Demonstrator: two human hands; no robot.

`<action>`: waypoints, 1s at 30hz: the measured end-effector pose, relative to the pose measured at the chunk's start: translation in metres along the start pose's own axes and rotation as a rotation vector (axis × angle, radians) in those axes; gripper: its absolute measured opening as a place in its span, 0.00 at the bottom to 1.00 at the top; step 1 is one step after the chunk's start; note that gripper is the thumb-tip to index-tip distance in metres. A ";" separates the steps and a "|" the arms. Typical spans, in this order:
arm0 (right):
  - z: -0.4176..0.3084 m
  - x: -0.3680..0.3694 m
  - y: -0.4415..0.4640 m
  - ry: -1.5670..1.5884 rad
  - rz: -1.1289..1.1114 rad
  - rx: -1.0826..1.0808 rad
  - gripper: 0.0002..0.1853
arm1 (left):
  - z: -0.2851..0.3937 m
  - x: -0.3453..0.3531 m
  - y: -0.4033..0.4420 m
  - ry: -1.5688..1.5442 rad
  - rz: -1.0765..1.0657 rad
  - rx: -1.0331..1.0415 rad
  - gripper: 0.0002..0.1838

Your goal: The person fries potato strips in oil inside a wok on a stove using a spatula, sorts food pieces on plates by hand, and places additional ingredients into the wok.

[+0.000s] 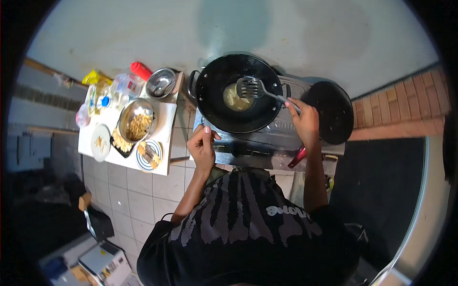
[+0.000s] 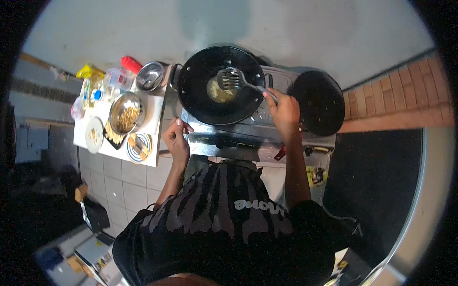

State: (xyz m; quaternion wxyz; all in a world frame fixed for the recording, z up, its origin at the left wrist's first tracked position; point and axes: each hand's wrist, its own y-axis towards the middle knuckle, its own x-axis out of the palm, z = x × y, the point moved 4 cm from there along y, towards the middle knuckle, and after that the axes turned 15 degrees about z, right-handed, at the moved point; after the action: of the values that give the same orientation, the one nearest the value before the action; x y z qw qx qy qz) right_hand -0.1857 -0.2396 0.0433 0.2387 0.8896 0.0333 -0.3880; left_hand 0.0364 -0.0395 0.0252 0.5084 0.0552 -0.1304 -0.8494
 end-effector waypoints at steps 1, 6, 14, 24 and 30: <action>0.000 0.001 -0.008 0.062 0.066 0.009 0.17 | -0.002 0.000 0.003 0.014 -0.045 0.005 0.23; -0.027 0.008 -0.051 0.150 0.177 0.266 0.18 | -0.002 -0.009 0.030 -0.057 -0.170 0.014 0.25; -0.072 0.017 -0.116 0.149 0.328 0.488 0.19 | -0.003 -0.031 0.055 -0.263 -0.387 -0.045 0.22; -0.096 0.038 -0.173 0.129 0.506 0.547 0.18 | -0.011 -0.067 0.067 -0.278 -0.520 -0.086 0.24; -0.112 0.044 -0.182 0.144 0.449 0.631 0.18 | -0.015 -0.078 0.074 -0.334 -0.520 -0.105 0.23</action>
State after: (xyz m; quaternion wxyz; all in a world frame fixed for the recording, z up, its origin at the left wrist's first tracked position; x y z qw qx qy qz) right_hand -0.1237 -0.0343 0.0052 0.0293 0.9292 -0.2667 -0.2540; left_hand 0.1398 -0.0062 0.0282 0.2479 -0.0798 -0.1495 -0.9538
